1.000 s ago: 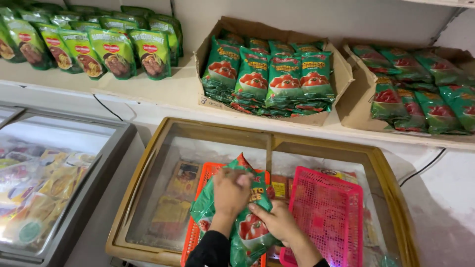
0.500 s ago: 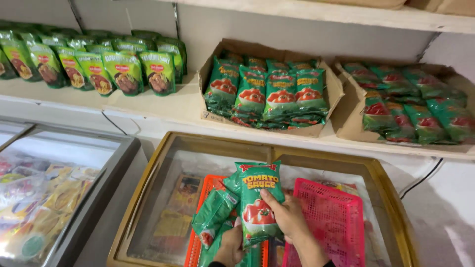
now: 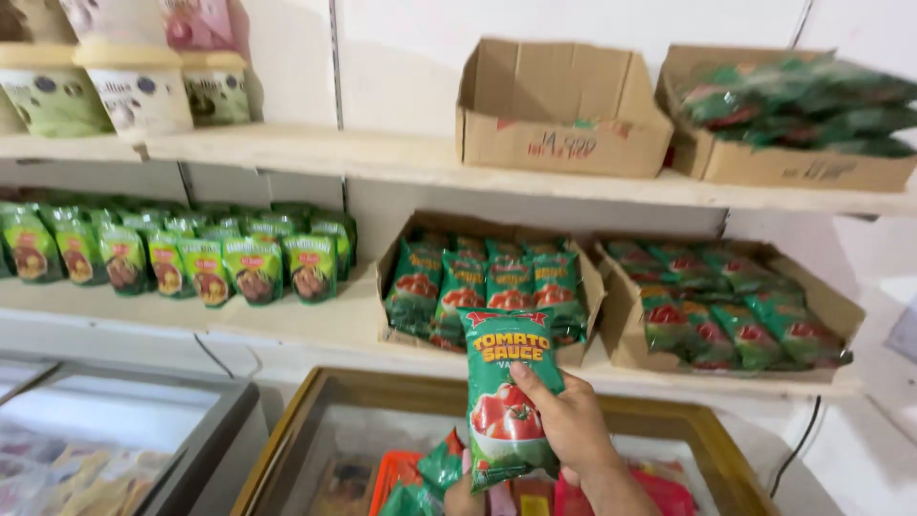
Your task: Organizing and stocking tomato sauce packets into boxes on a grocery store shelf while wiping them down.
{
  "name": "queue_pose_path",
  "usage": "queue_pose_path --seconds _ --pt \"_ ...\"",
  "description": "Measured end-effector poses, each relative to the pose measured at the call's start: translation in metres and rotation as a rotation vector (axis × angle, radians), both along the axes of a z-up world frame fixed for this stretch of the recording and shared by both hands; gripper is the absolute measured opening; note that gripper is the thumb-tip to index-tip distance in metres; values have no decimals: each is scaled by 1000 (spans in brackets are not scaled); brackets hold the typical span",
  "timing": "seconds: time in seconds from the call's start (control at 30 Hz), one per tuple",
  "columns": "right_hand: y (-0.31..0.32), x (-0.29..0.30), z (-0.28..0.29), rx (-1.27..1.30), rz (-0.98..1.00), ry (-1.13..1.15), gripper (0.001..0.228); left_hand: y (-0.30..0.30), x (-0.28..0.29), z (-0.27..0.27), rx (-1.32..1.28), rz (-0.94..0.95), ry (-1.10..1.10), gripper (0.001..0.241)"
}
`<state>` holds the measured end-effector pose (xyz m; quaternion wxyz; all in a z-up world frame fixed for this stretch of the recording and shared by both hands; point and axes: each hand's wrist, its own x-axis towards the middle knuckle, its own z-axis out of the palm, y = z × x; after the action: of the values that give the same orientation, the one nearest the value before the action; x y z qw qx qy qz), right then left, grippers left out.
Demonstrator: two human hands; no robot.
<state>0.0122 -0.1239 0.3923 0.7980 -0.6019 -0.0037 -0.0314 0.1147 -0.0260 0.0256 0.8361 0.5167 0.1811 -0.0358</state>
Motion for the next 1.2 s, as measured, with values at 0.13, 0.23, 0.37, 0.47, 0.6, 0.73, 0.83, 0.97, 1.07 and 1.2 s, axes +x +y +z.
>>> queue_pose_path --seconds 0.13,0.23,0.37,0.47,0.6,0.73,0.83,0.97,1.07,1.2 --pt "1 4 32 -89 -76 -66 34 -11 25 123 -305 52 -59 29" --pt "3 6 52 -105 -93 -83 35 -13 28 185 -446 42 -64 17" --pt "0 25 60 -153 -68 -97 36 -8 16 215 -432 30 -134 13" --pt "5 29 80 -97 -43 -138 35 -8 6 238 -363 42 -203 14" --pt "11 36 117 -317 -250 -202 45 -10 18 326 -298 65 -299 14" --pt "20 29 169 -528 -311 -155 62 -6 26 410 -198 90 -445 16" --pt "7 45 198 -326 -227 -213 60 -1 32 472 -130 105 -546 17" --pt "15 53 230 -163 -232 -327 63 6 116 493 605 326 -587 31" --pt "12 75 247 -137 -224 -364 75 15 109 528 584 310 -704 28" --pt "-9 118 262 -88 -262 -392 69 17 68 550 991 520 -942 44"
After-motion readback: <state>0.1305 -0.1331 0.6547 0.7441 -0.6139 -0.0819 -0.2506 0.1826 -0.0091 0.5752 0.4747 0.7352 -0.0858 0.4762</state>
